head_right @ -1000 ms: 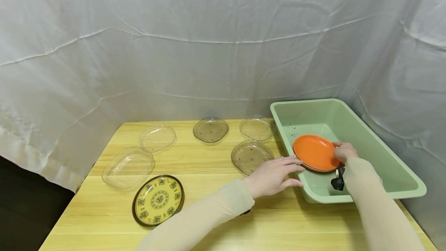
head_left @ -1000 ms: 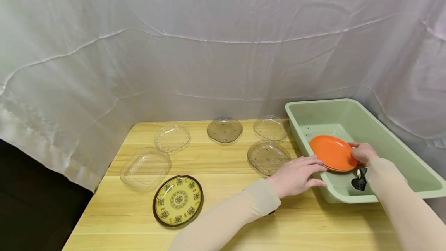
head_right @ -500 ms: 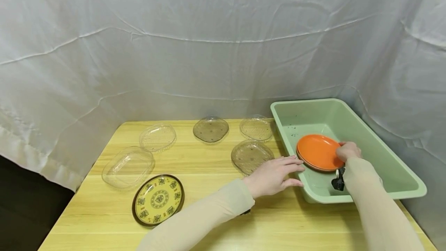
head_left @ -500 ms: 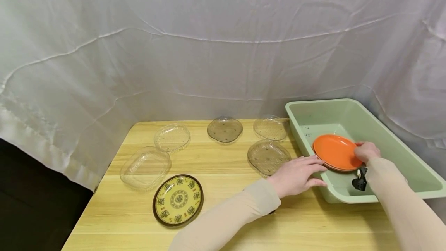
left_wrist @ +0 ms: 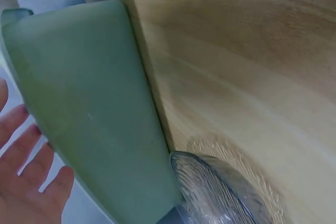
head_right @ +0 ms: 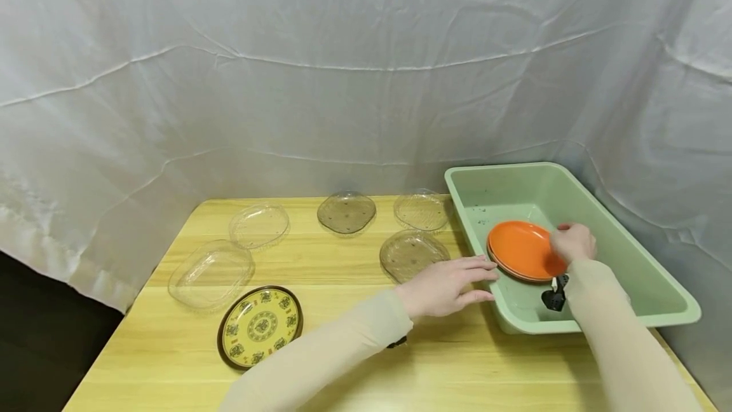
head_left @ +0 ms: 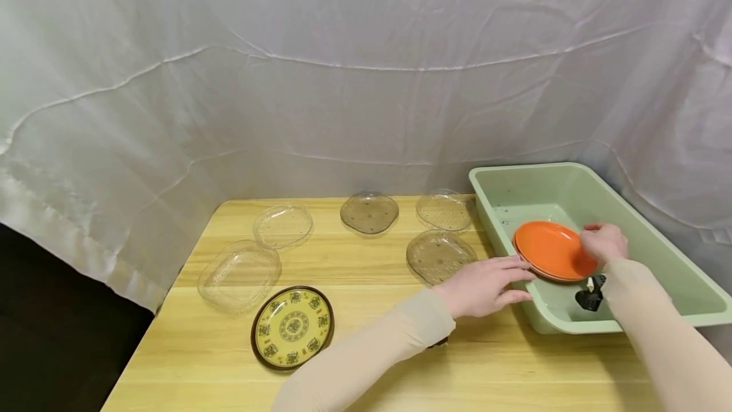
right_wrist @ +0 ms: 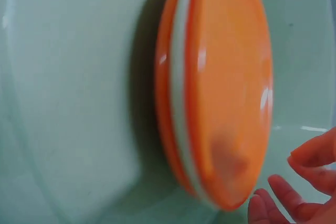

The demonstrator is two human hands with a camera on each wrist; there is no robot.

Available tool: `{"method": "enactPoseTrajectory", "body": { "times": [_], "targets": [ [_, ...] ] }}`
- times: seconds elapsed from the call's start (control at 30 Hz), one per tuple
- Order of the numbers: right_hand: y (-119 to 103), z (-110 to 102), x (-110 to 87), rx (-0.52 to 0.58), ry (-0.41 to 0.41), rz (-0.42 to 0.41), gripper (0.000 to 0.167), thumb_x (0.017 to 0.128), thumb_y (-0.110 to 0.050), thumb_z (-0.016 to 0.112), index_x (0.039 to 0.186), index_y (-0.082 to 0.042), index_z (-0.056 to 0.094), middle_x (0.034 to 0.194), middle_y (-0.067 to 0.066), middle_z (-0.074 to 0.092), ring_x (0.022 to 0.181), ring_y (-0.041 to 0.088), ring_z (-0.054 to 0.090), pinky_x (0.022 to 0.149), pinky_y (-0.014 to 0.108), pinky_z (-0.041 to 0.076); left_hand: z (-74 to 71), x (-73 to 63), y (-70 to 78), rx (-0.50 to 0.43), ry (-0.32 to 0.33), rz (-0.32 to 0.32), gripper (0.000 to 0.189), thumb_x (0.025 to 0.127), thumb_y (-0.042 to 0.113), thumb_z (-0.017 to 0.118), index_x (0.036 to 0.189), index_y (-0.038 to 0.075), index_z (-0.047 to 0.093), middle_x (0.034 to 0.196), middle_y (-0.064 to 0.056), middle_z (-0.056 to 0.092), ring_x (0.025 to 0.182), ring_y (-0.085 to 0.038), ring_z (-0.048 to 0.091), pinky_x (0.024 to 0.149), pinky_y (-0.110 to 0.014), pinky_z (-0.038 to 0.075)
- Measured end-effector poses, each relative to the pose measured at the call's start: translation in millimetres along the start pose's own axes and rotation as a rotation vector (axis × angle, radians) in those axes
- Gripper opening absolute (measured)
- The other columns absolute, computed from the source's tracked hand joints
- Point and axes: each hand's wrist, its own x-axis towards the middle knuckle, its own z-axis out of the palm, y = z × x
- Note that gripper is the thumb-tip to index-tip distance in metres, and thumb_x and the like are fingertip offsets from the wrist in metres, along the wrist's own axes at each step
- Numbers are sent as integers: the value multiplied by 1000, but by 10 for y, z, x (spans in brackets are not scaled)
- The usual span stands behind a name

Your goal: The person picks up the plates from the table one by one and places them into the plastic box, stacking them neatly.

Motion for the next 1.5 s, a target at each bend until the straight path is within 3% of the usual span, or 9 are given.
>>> {"method": "enactPoseTrajectory", "body": {
  "times": [0.2,0.27,0.37,0.47,0.63,0.9,1.03,1.3,1.5],
  "targets": [
    [-283,-52,-117,84,79,-60,52,97,-25,42,139,2,54,131,28,59,103,31,57,71,24,41,-102,-143,-164,-84,49,-29,43,107,46,42,146,29,51,151,11,51,136,-4,52,117,-17,39],
    [-407,-62,-152,109,99,-85,49,99,-28,43,137,0,57,112,10,67,92,15,56,69,22,42,-144,-221,-251,-92,76,-54,40,107,41,46,145,28,52,146,10,54,128,-4,57,112,-18,44],
    [-609,-65,-230,198,109,-134,44,100,-29,44,133,-3,59,87,-21,59,78,-5,52,66,16,46,-218,-350,-388,-109,111,-92,39,106,35,51,143,25,54,141,7,58,123,-7,60,109,-22,49],
    [-837,-77,-364,359,81,-198,29,102,-23,45,123,-12,61,80,-33,54,75,-13,54,67,8,51,-289,-495,-534,-113,134,-128,39,104,33,56,141,22,55,139,4,60,125,-12,61,110,-26,49],
    [-1273,-124,-699,525,28,-324,13,103,-17,49,108,-25,58,87,-31,60,79,-13,62,72,6,55,-397,-793,-805,-161,130,-214,46,101,31,61,144,20,52,142,1,58,127,-17,61,111,-32,50],
    [-1836,2,-1245,632,24,-557,22,101,-6,56,107,-25,64,96,-24,67,86,-7,67,78,7,56,-506,-1295,-1262,-258,154,-375,55,97,30,67,147,19,48,145,-4,56,133,-24,57,113,-46,48],
    [-2031,171,-1506,705,-35,-643,24,99,0,57,109,-21,66,99,-18,70,89,-3,68,79,11,58,-523,-1582,-1439,-287,146,-450,55,96,28,69,146,16,49,146,-7,56,134,-31,56,114,-51,47],
    [-2248,597,-1787,775,-197,-666,22,98,2,56,119,-3,63,105,-7,70,95,6,69,86,20,60,-533,-2119,-1719,-303,82,-533,56,95,30,70,145,10,51,142,-17,57,129,-36,58,109,-55,49],
    [-2329,986,-1836,852,-337,-589,29,96,4,53,124,11,55,100,-7,69,92,9,69,85,22,61,-521,-2414,-1855,-326,18,-578,58,93,26,72,142,4,51,140,-22,57,125,-41,58,106,-58,50]
  ]
}}
